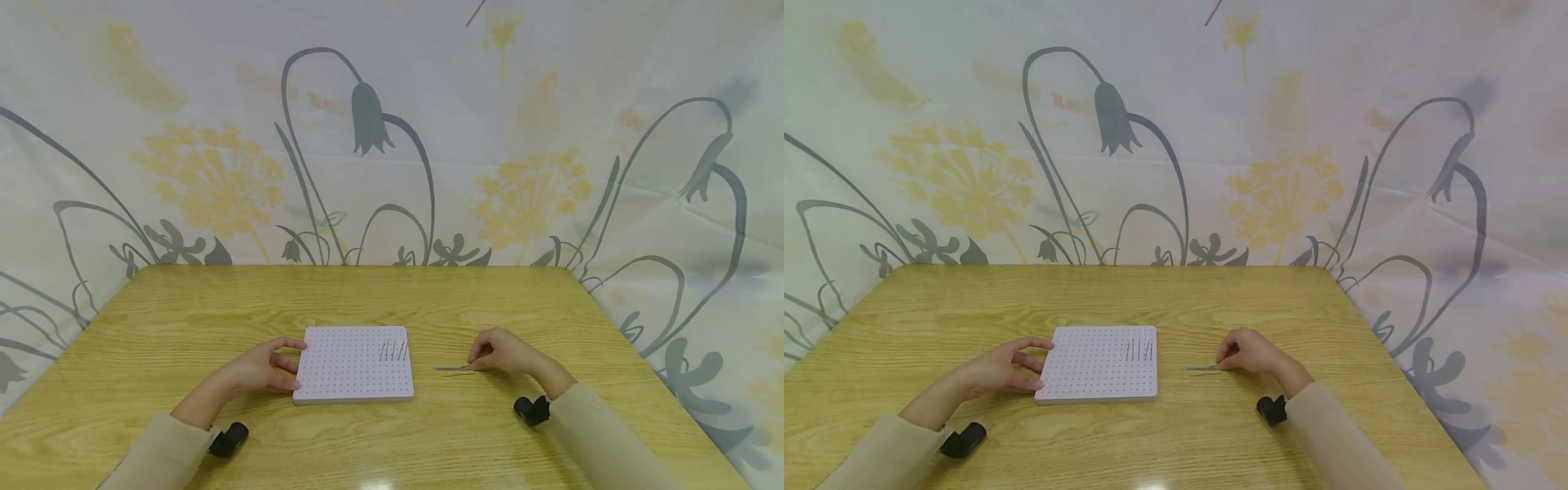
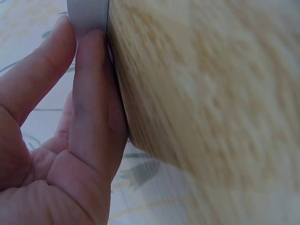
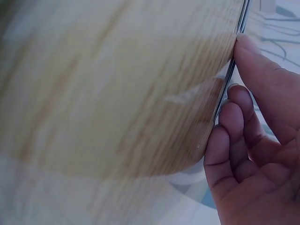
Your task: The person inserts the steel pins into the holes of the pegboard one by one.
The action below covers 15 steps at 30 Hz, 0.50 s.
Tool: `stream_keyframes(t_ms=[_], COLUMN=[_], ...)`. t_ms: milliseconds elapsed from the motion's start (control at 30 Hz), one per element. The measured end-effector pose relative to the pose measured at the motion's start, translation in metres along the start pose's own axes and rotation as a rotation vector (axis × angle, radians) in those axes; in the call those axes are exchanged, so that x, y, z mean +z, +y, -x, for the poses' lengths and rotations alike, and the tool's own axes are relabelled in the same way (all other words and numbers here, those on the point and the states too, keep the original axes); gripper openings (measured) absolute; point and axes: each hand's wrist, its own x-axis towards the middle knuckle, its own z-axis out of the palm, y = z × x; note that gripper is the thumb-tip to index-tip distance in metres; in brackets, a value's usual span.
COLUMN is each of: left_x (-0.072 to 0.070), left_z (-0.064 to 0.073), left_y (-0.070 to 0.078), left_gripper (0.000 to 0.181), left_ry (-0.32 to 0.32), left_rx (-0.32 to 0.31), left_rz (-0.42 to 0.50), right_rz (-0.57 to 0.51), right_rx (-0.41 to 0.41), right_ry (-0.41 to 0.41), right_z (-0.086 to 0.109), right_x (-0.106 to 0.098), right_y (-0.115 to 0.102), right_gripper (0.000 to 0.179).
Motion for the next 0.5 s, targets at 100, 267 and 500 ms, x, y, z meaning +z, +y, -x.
stream_keyframes(t_ms=[100, 267, 500], left_x=[-0.0001, -0.0001, 0.0000], left_z=[-0.0001, -0.0001, 0.0002], left_y=[-0.0008, -0.0016, 0.0000], left_gripper=[0.068, 0.068, 0.068], left_ry=[0.001, 0.000, 0.002], left_rx=[-0.003, -0.005, 0.001], left_rz=[-0.001, 0.005, 0.005], right_rz=[-0.008, -0.041, -0.030], right_rx=[-0.045, -0.141, 0.017], right_ry=[-0.019, -0.064, -0.064], right_z=[0.0011, 0.0023, 0.0023], right_x=[-0.0008, -0.0012, -0.0012], right_y=[0.0006, 0.0071, 0.0006], right_gripper=[0.010, 0.015, 0.011])
